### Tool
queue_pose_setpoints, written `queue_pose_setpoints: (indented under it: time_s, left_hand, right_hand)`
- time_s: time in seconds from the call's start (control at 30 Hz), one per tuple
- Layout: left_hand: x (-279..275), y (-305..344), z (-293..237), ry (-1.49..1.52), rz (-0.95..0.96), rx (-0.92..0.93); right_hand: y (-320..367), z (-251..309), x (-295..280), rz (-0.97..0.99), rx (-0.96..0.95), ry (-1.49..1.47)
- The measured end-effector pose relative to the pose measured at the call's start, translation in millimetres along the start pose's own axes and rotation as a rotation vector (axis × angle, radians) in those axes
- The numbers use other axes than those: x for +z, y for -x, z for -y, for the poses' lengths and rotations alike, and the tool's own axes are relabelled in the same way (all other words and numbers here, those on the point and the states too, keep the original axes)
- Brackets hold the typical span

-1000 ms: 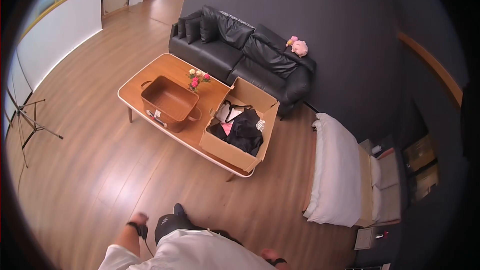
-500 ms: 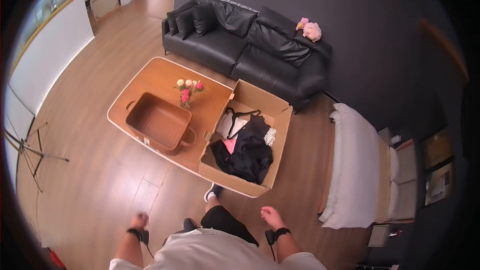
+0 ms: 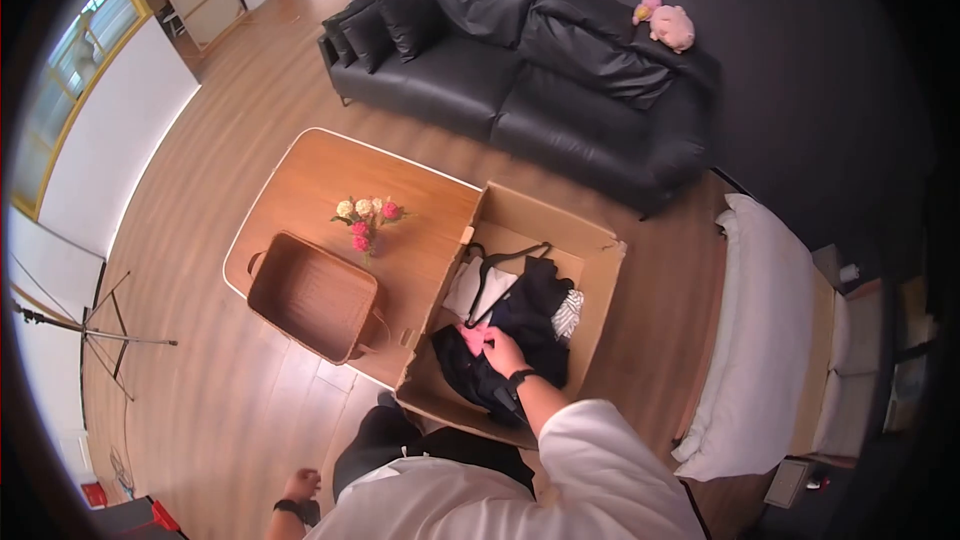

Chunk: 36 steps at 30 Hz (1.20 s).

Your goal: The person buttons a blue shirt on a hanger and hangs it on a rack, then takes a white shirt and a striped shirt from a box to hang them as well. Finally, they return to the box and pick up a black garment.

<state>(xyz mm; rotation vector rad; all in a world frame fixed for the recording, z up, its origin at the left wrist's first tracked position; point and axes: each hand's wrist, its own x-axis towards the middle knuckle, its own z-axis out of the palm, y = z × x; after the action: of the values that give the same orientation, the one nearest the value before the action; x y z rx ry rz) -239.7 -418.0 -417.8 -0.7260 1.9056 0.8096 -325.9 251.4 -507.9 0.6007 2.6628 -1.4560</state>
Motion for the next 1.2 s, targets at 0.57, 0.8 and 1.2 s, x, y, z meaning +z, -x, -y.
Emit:
queue_pose_setpoints:
  time_s: [0.57,0.8,1.2]
  left_hand:
    - [3,51,-274,-0.581,0.065,0.359]
    - [26,40,-361,-0.670,0.149,0.658]
    - [106,118,-532,-0.756,0.403,0.996]
  right_hand:
    - [-12,24,37,0.122,0.362,0.331]
    - [23,87,-57,-0.286,0.139,0.087]
    - [77,129,-129,-0.404,-0.209,0.144]
